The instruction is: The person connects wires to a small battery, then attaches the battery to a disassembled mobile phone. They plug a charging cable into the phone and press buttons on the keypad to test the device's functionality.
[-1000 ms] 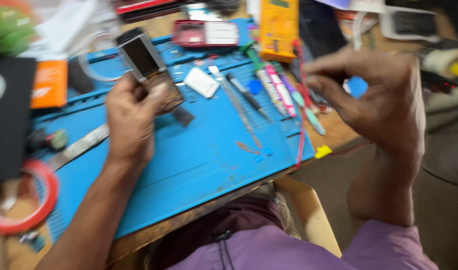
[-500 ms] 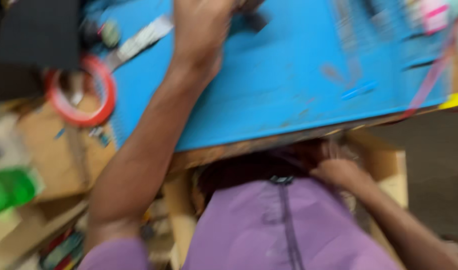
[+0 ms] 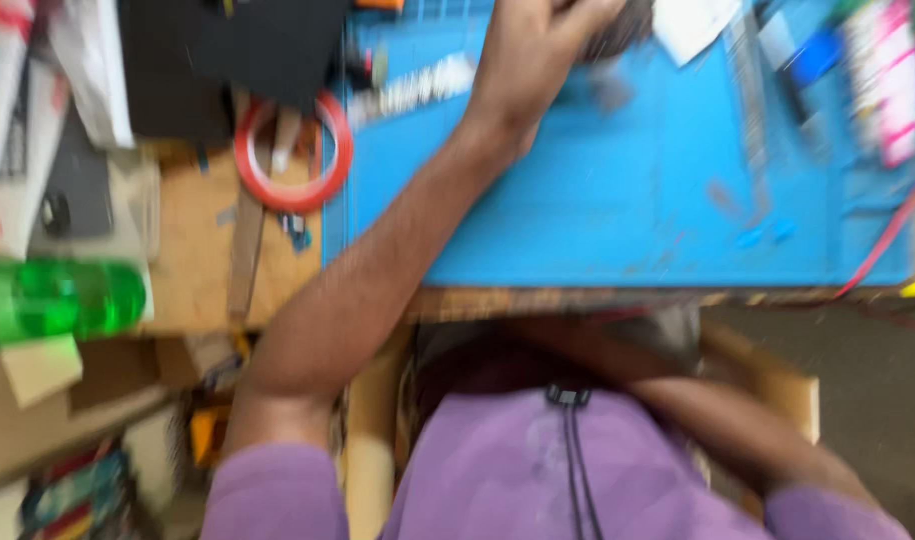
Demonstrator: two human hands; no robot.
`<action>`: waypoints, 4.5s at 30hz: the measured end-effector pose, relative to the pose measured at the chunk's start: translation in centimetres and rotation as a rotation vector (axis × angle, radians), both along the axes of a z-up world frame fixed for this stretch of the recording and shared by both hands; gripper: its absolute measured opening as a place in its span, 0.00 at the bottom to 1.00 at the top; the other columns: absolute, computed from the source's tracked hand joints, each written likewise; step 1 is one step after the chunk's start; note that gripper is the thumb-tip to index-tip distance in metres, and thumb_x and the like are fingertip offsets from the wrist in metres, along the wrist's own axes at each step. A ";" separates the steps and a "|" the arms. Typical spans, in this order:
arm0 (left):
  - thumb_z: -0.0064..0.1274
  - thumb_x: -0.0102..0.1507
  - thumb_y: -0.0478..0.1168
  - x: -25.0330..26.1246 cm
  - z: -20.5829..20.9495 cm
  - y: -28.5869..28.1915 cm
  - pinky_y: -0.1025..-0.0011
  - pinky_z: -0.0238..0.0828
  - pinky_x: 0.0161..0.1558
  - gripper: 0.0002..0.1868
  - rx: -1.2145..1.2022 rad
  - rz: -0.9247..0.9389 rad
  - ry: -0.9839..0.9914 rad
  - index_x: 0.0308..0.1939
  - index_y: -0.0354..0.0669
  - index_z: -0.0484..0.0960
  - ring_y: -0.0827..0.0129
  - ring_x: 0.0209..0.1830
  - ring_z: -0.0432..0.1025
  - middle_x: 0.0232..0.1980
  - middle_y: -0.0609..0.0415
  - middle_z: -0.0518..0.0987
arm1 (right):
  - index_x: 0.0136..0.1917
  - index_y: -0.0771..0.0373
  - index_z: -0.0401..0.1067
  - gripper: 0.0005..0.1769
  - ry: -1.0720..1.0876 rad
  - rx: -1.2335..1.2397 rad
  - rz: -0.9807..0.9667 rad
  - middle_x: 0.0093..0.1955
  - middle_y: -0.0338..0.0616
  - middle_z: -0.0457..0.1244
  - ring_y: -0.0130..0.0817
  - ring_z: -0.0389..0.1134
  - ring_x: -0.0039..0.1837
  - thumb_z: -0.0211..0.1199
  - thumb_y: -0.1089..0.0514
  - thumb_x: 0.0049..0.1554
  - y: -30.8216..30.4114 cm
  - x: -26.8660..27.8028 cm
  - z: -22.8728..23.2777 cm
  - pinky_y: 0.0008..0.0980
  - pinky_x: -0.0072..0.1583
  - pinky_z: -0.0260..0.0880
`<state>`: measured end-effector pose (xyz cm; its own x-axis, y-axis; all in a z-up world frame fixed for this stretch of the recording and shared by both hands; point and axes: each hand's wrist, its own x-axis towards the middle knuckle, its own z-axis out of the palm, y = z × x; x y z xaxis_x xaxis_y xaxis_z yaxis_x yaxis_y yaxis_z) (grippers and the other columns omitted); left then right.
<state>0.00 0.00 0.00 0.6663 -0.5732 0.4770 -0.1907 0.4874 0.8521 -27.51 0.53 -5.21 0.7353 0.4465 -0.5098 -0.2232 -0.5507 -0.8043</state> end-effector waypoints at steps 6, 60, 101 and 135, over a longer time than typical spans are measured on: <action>0.54 0.68 0.38 -0.4 3.5 0.3 0.64 0.82 0.41 0.18 0.137 -0.070 0.488 0.60 0.38 0.70 0.68 0.47 0.78 0.52 0.50 0.81 | 0.65 0.66 0.72 0.16 -0.298 0.475 -0.130 0.59 0.47 0.70 0.39 0.71 0.61 0.57 0.63 0.64 -6.9 -0.9 19.0 0.35 0.61 0.69; 0.59 0.65 0.43 0.6 6.6 1.9 0.79 0.65 0.31 0.15 -0.001 0.204 0.599 0.50 0.42 0.74 0.82 0.29 0.67 0.38 0.59 0.80 | 0.46 0.60 0.79 0.20 -0.579 -0.075 -0.646 0.21 0.35 0.60 0.22 0.60 0.25 0.52 0.47 0.66 -12.6 18.5 14.2 0.29 0.29 0.58; 0.60 0.64 0.40 0.8 5.9 1.9 0.79 0.61 0.31 0.17 0.039 0.102 0.517 0.54 0.42 0.73 0.83 0.32 0.65 0.40 0.60 0.79 | 0.42 0.63 0.77 0.21 -0.449 0.038 -0.706 0.25 0.37 0.64 0.23 0.63 0.28 0.53 0.47 0.66 -12.0 18.0 13.4 0.27 0.31 0.61; 0.58 0.64 0.40 1.2 7.1 2.6 0.76 0.75 0.42 0.13 0.505 0.119 0.011 0.48 0.34 0.84 0.76 0.38 0.78 0.38 0.54 0.86 | 0.57 0.67 0.73 0.16 -0.357 0.376 -0.767 0.39 0.39 0.71 0.22 0.71 0.41 0.67 0.60 0.57 -16.8 19.8 12.3 0.22 0.42 0.71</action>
<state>1.22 2.58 7.11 0.7443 -0.6501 0.1532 -0.2094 -0.0093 0.9778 -7.76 -16.23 7.10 0.9837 -0.1370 -0.1168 -0.1238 -0.0436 -0.9913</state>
